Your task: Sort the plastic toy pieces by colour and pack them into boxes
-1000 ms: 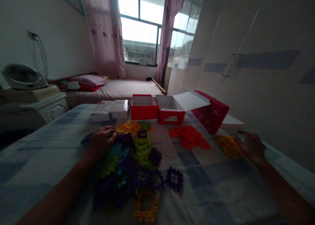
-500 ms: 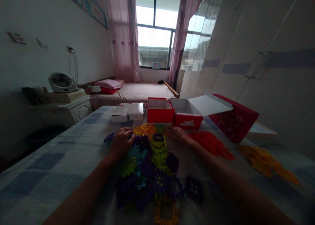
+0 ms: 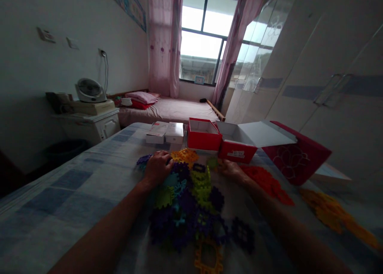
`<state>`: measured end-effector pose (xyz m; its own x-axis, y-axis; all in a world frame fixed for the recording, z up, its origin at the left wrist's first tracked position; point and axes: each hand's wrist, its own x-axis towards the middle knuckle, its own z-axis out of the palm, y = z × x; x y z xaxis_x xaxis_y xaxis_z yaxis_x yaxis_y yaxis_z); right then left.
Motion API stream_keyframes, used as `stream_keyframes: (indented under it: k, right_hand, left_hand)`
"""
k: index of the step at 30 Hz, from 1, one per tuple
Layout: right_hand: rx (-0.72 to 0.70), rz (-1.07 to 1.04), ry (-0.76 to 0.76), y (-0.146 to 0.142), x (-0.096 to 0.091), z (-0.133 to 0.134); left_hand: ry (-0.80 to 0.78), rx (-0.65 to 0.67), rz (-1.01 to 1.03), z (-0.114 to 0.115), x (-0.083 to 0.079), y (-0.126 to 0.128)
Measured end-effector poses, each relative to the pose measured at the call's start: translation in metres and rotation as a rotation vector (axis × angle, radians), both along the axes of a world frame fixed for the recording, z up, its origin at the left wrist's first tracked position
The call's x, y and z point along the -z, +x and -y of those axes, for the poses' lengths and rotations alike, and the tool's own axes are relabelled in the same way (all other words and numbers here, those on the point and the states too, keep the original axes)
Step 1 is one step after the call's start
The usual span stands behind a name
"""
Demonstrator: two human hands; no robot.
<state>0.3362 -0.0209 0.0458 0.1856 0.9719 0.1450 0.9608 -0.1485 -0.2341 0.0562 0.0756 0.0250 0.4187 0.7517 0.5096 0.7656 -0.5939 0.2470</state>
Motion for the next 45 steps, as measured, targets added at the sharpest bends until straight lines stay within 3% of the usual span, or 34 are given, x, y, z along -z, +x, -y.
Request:
stream_keyframes:
  k: [3,6,9,14,17,21,26,31,37,41,45]
  right_hand:
    - [0.061,0.065,0.026,0.012,-0.008,0.013]
    - [0.05,0.122,0.11,0.015,-0.02,0.01]
    - [-0.106,0.061,0.149,-0.001,-0.029,-0.012]
    - [-0.466,-0.074,0.05,-0.055,-0.027,-0.062]
    - [-0.565,-0.052,-0.012,-0.075,-0.024,-0.085]
    - [-0.604,-0.062,-0.106,-0.08,-0.021,-0.108]
    - [-0.586,-0.102,-0.206,-0.081,-0.023,-0.12]
    - [-0.559,-0.15,-0.289,-0.077,-0.027,-0.116]
    - [-0.508,-0.474,-0.419,-0.06,-0.021,-0.101]
    - [-0.419,-0.795,-0.313,-0.053,-0.019,-0.092]
    - [-0.315,-0.903,-0.134,-0.058,-0.026,-0.094]
  left_hand:
    - [-0.011,0.006,0.003,0.001,-0.001,0.0]
    - [-0.049,0.04,0.01,0.002,-0.003,0.0]
    - [-0.077,0.095,0.011,0.004,-0.005,-0.001]
    - [-0.099,0.158,-0.01,0.006,-0.008,-0.001]
    - [-0.086,0.157,-0.018,0.007,-0.008,0.0]
    - [-0.077,0.147,-0.034,0.006,-0.006,0.002]
    - [-0.083,0.133,-0.045,0.007,-0.006,0.002]
    - [-0.082,0.143,-0.048,0.008,-0.007,0.002]
    - [-0.077,0.133,-0.062,0.008,-0.007,0.003]
    - [-0.077,0.129,-0.07,0.008,-0.008,0.003]
    - [-0.079,0.132,-0.085,0.008,-0.008,0.003]
